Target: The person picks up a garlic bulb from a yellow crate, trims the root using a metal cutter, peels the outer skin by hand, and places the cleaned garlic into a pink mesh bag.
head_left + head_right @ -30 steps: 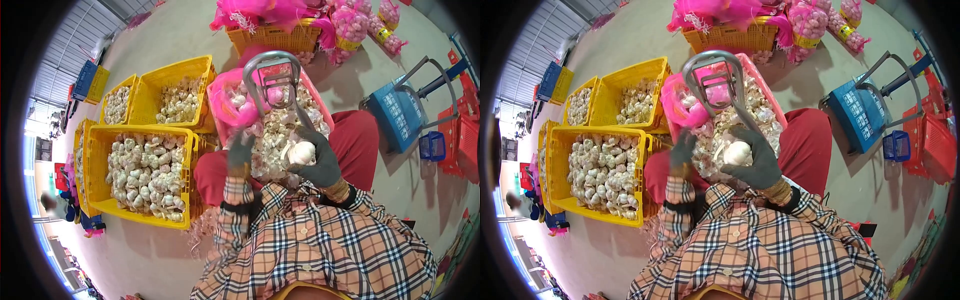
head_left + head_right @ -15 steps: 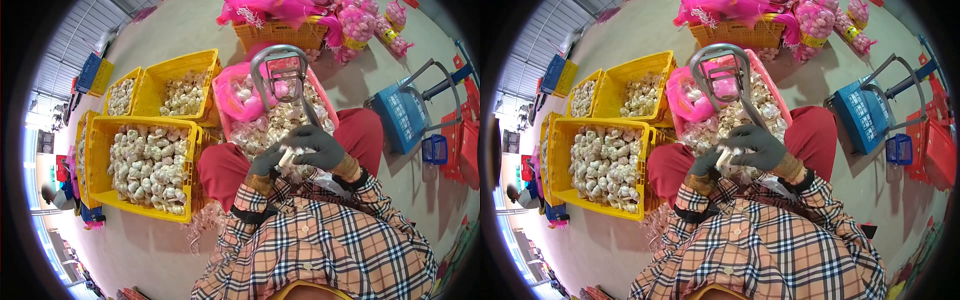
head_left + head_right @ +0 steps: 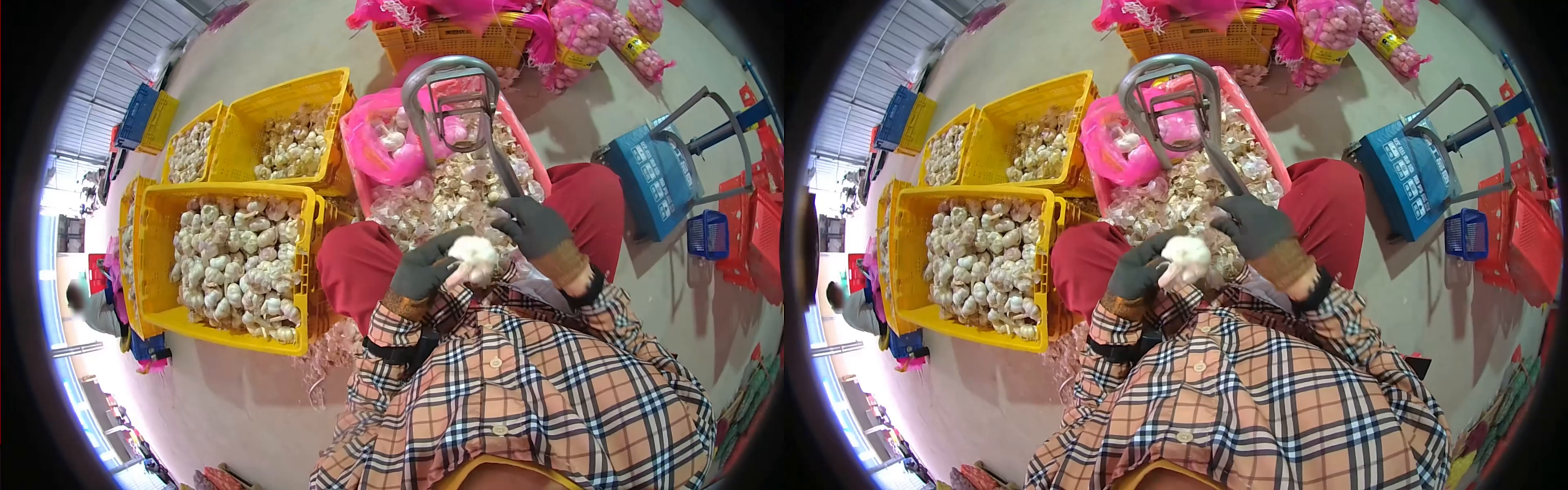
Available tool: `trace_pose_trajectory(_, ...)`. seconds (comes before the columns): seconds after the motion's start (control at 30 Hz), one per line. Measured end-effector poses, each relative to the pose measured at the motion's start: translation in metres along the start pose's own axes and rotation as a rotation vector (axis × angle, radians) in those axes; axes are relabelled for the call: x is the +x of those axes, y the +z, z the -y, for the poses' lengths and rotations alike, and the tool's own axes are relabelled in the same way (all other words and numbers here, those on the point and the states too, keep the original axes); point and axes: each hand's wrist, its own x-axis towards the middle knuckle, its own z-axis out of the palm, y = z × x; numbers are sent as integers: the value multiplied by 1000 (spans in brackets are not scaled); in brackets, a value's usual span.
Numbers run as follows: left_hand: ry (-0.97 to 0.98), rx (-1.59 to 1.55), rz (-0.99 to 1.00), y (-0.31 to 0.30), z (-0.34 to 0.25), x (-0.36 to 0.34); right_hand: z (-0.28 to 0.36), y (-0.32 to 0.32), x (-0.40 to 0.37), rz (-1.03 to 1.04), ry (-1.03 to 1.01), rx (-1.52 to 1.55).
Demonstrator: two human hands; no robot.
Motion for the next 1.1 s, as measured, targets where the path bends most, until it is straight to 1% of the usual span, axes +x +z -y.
trace_pose_trajectory(0.03,-43,-20,-134,2,-3,-1,13,1,-9,-48,102,100)
trace_pose_trajectory(0.07,-36,-19,-139,5,-7,-2,23,-1,-14,-96,203,198)
trace_pose_trajectory(0.1,-38,-39,-236,8,-11,-3,28,-3,-14,54,244,218)
trace_pose_trajectory(0.13,-46,-60,-329,10,-13,-3,32,2,-14,52,245,218)
trace_pose_trajectory(0.2,-80,-17,-341,15,-7,0,40,8,-13,195,274,908)
trace_pose_trajectory(0.23,-57,-65,-336,16,-1,2,33,14,-8,122,325,787)
trace_pose_trajectory(0.27,-32,-113,-336,15,5,4,27,11,-8,120,323,784)
trace_pose_trajectory(0.3,-38,-183,-394,12,10,6,24,9,-8,138,361,783)
trace_pose_trajectory(0.33,-37,-180,-398,7,14,6,25,7,-6,159,400,786)
trace_pose_trajectory(0.4,-63,-243,-481,-4,21,7,15,13,-3,179,411,770)
trace_pose_trajectory(0.43,52,-272,-491,3,20,10,11,15,-1,220,380,851)
trace_pose_trajectory(0.47,56,-273,-494,8,18,12,10,16,-2,260,350,933)
trace_pose_trajectory(0.5,65,-164,-508,11,15,15,9,16,-3,266,348,931)
trace_pose_trajectory(0.57,95,56,-514,21,4,13,9,19,-7,244,182,883)
trace_pose_trajectory(0.6,97,58,-516,18,6,14,6,21,-7,246,180,884)
trace_pose_trajectory(0.67,266,599,-380,2,22,20,-2,21,-7,338,221,1179)
trace_pose_trajectory(0.7,141,575,-294,-29,54,30,0,21,-7,308,221,1222)
trace_pose_trajectory(0.73,149,577,-287,-29,52,34,0,19,-4,301,215,1219)
trace_pose_trajectory(0.8,550,1529,-514,-29,47,38,1,15,2,266,163,1262)
trace_pose_trajectory(0.83,473,1139,-517,-24,35,32,0,13,4,261,158,1261)
trace_pose_trajectory(0.87,474,1140,-517,-24,29,29,1,12,4,191,149,1146)
trace_pose_trajectory(0.93,-100,149,-281,-23,20,21,5,12,3,69,132,916)
trace_pose_trajectory(0.97,-321,-553,-324,0,1,19,13,10,1,83,207,1022)
trace_pose_trajectory(1.0,-315,-555,-331,11,-1,16,14,15,-1,93,205,1023)
trace_pose_trajectory(1.07,-125,-386,-298,22,0,9,19,25,-2,-114,-171,397)
trace_pose_trajectory(1.1,-102,-382,-341,20,-1,9,19,24,0,-113,-258,453)
